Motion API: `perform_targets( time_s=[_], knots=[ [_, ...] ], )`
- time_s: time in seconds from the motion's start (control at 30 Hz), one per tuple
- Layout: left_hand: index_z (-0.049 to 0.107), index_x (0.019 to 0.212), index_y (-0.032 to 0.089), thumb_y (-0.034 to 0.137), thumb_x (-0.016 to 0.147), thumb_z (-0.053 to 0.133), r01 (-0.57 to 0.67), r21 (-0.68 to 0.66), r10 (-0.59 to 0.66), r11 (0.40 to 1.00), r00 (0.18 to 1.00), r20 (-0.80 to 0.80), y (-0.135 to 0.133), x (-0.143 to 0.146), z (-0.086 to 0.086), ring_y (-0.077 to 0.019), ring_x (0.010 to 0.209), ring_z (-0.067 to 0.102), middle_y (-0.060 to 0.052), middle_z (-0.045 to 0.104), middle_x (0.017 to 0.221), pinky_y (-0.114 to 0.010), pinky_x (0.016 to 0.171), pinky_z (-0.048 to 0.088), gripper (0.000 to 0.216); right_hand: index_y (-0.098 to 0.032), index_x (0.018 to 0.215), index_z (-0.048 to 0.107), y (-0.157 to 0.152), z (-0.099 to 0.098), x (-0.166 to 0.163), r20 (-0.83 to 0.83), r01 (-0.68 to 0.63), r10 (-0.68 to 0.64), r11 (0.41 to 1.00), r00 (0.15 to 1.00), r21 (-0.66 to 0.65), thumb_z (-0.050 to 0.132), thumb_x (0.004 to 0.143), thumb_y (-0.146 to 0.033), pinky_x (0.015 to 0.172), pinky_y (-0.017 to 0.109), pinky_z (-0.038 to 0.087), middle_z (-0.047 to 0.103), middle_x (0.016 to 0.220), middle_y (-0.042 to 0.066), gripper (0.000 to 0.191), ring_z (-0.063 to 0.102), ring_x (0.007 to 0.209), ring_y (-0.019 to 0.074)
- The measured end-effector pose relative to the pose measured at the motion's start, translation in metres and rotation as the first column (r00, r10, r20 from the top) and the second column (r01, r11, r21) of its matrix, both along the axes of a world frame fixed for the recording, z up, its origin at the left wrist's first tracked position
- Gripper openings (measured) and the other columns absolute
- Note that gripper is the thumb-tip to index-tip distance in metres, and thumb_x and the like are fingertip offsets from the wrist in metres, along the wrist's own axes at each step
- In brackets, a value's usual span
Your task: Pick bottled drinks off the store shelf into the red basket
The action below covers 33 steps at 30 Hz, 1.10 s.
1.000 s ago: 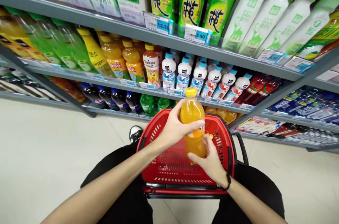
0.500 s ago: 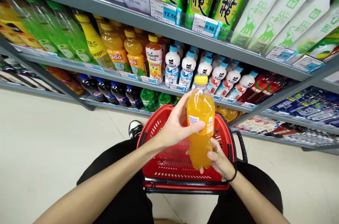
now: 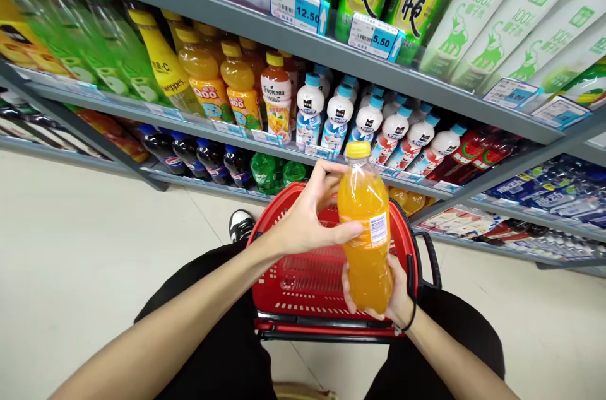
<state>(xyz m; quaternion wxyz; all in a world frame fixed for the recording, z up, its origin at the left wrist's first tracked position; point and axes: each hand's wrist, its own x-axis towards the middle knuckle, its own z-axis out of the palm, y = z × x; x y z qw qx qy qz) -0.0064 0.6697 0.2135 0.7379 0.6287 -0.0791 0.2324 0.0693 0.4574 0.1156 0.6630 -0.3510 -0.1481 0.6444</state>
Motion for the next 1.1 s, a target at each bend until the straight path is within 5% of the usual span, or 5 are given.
perform_targets(
  time_s=[0.1,0.3,0.67,0.83,1.1],
  knots=[
    [0.043,0.124,0.027,0.026,0.083,0.084,-0.006,-0.003,0.006,1.000,1.000,-0.024,-0.001,0.000,-0.001,-0.0258,0.126,0.068,-0.010,0.063,0.144,-0.041,0.107,0.055,0.059,-0.013,0.103,0.064,-0.001,-0.003,0.002,-0.069,-0.057,0.056,0.998,0.996,-0.006,0.047,0.078,-0.090,0.027,0.017,0.027,0.068,0.080,0.013,0.083,0.066,0.060,0.0226],
    [0.049,0.122,0.026,0.023,0.074,0.092,-0.076,0.015,0.077,0.997,0.997,-0.023,-0.009,-0.003,-0.003,-0.0291,0.131,0.065,-0.009,0.064,0.143,-0.044,0.109,0.054,0.064,-0.017,0.094,0.061,0.003,-0.019,0.006,-0.027,0.009,-0.011,0.997,1.000,-0.082,0.048,0.077,-0.093,0.039,0.027,0.044,0.066,0.069,0.006,0.079,0.060,0.049,0.0204],
    [0.052,0.119,0.028,0.025,0.064,0.099,-0.122,0.047,0.123,0.991,0.992,-0.015,-0.010,-0.006,-0.001,-0.0266,0.122,0.069,-0.006,0.069,0.133,-0.039,0.102,0.057,0.072,-0.015,0.095,0.065,0.001,-0.033,0.015,-0.016,-0.062,0.061,0.991,0.998,-0.116,0.045,0.080,-0.092,0.042,0.030,0.047,0.068,0.066,0.009,0.081,0.062,0.051,0.0236],
    [0.051,0.117,0.027,0.026,0.065,0.098,-0.141,0.037,0.143,0.989,0.989,-0.046,-0.007,-0.003,-0.002,-0.0257,0.121,0.069,-0.006,0.069,0.132,-0.037,0.102,0.056,0.070,-0.015,0.099,0.064,0.001,-0.027,0.013,0.004,-0.067,0.068,0.990,0.998,-0.127,0.036,0.082,-0.096,0.043,0.029,0.047,0.067,0.067,0.009,0.087,0.061,0.051,0.0220],
    [0.049,0.113,0.022,0.036,0.067,0.096,-0.252,-0.266,0.207,0.931,0.960,-0.187,0.008,0.022,-0.018,-0.0242,0.110,0.070,-0.009,0.072,0.120,-0.038,0.096,0.056,0.068,-0.014,0.115,0.059,0.004,0.015,0.013,-0.112,-0.165,0.160,0.986,0.981,-0.034,0.016,0.085,-0.096,0.031,0.026,0.042,0.072,0.080,0.014,0.098,0.064,0.050,0.0231]
  ],
)
